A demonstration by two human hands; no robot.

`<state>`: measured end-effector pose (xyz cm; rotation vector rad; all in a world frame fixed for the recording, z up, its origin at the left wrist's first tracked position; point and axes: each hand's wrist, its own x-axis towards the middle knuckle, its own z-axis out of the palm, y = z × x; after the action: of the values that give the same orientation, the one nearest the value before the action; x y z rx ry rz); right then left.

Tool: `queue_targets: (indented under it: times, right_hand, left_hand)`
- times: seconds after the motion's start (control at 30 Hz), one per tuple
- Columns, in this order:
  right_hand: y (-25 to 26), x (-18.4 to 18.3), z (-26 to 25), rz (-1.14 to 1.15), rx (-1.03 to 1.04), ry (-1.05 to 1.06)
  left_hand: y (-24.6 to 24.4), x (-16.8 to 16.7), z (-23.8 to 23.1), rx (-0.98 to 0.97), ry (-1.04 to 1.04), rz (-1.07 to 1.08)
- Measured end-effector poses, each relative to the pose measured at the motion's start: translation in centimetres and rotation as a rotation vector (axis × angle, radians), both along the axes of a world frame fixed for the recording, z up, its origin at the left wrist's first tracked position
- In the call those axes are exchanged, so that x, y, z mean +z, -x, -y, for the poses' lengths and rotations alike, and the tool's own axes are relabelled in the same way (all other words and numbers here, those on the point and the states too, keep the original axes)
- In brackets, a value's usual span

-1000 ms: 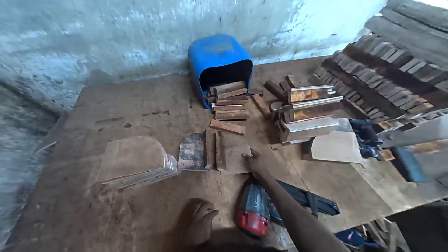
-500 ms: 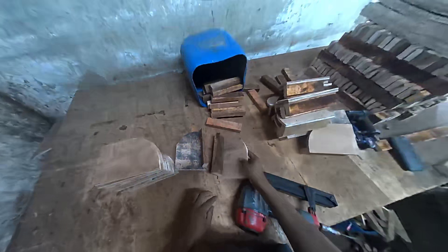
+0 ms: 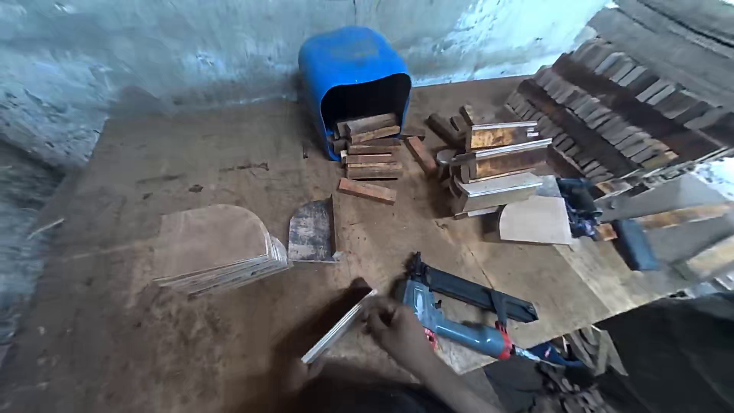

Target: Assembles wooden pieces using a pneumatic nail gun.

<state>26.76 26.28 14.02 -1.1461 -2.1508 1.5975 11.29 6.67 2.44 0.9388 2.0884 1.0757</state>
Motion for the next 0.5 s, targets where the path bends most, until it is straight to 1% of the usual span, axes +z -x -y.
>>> queue_targets:
  times: [0.07,0.1,0.13,0.2,0.23,0.3,0.43,0.5]
  right_hand:
    - [1.1,-0.3,-3.1,0.05,-0.07,-0.051]
    - [1.8,-0.9,-4.5,0.06,-0.098,-0.064]
    - [2.6,-1.5,-5.8,0.065,-0.109,-0.063]
    - [4.7,-3.0,-8.1,0.085,-0.097,-0.074]
    - [5.8,-4.1,-9.2,0.111,-0.079,-0.091]
    - [8.5,-6.4,-10.9,0.182,-0.056,-0.134]
    - [13.1,-10.1,-12.8,0.355,-0.07,-0.151]
    - [14.9,-11.1,-13.1,0.41,-0.056,-0.146]
  left_hand:
    - [1.7,0.6,2.1,0.143,-0.157,0.211]
    - [2.6,1.0,3.1,0.216,-0.188,0.283]
    - [3.4,1.8,4.0,0.262,-0.165,0.306]
    - [5.0,2.5,5.7,0.345,-0.032,0.271]
    - [5.8,2.2,6.7,0.368,0.039,0.259]
    - [6.7,1.2,8.4,0.389,0.103,0.242]
    - [7.0,-0.1,9.0,0.44,0.084,0.19]
    - [6.9,-0.1,8.5,0.475,0.046,0.192]
